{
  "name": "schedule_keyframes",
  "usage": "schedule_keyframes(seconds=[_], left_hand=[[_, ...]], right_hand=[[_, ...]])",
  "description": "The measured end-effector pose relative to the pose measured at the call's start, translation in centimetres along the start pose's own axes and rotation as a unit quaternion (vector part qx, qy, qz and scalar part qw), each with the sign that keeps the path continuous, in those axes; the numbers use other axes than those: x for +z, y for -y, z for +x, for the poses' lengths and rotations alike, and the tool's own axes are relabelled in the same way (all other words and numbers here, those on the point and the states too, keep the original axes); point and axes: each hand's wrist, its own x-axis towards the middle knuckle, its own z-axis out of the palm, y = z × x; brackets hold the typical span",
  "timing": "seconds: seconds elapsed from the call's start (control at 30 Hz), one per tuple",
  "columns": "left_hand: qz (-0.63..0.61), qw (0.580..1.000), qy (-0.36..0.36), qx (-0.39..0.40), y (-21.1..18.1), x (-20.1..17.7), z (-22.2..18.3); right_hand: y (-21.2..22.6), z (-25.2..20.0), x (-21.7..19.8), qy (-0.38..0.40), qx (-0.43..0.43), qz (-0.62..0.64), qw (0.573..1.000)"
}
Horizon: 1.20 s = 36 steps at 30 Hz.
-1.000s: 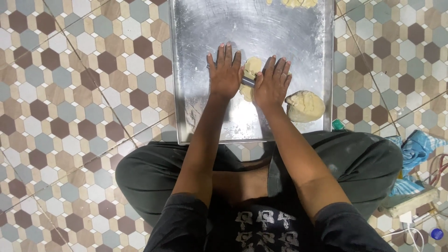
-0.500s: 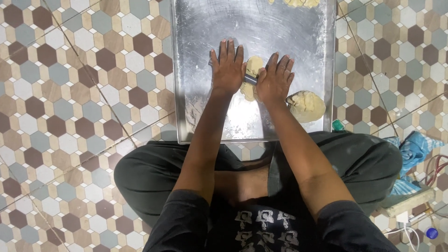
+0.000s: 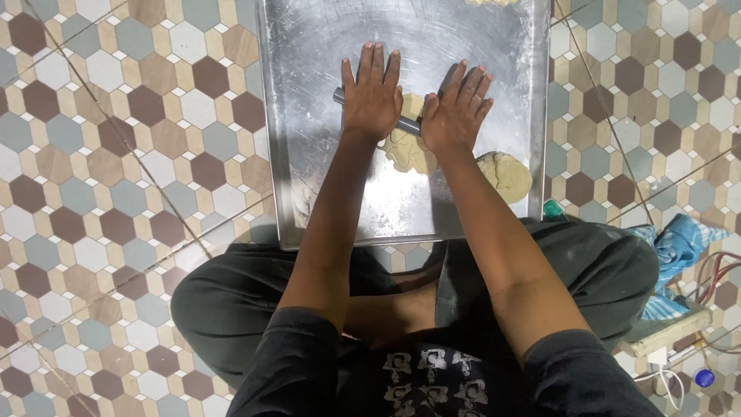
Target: Rolling out small pieces of dough on a metal tray and shaping them using a metal rod.
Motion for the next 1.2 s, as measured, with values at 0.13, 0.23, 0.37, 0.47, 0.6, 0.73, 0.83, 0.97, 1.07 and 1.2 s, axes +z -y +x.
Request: schedule_keyframes(seconds=[0.13, 0.23, 0.37, 0.47, 0.6, 0.73, 0.83, 0.97, 1.07, 1.2], left_hand=[[0.004, 1.0, -0.005, 0.006, 0.0, -0.4, 0.4], [0.006, 1.0, 0.007, 0.003, 0.1, -0.7, 0.1], [-0.016, 0.999, -0.026, 0.014, 0.0, -1.0, -0.9], [-0.01, 1.0, -0.027, 0.007, -0.2, -1.3, -1.7], [-0.026, 0.999, -0.043, 0.008, 0.2, -0.6, -3.2], [-0.022, 0.998, -0.055, 0.011, 0.4, 0.1, -4.2], [-0.01, 0.998, -0.067, 0.003, 0.3, 1.0, -5.2], [-0.003, 0.998, -0.055, -0.014, 0.2, 0.9, -5.9], [-0.016, 0.999, -0.027, -0.024, 0.1, 0.4, -6.3], [-0.022, 0.998, -0.052, -0.025, 0.0, 0.8, -5.9]], right_hand=[[0.4, 0.2, -0.9, 0.03, 0.02, 0.0, 0.999], [0.6, 0.0, -0.8, 0.022, 0.012, 0.003, 1.0], [0.4, -0.9, -0.4, -0.004, 0.001, -0.013, 1.0], [0.3, -1.5, 0.0, -0.016, -0.008, -0.016, 1.0], [0.2, -2.3, 0.9, -0.026, -0.017, -0.031, 0.999], [0.1, -3.3, 1.9, -0.055, -0.022, -0.039, 0.997], [-0.1, -4.0, 2.7, -0.082, -0.03, -0.045, 0.995], [0.0, -4.5, 2.9, -0.087, -0.031, -0.037, 0.995], [-0.1, -4.8, 3.4, -0.114, -0.039, -0.028, 0.992], [0.1, -4.4, 3.0, -0.094, -0.014, -0.031, 0.995]])
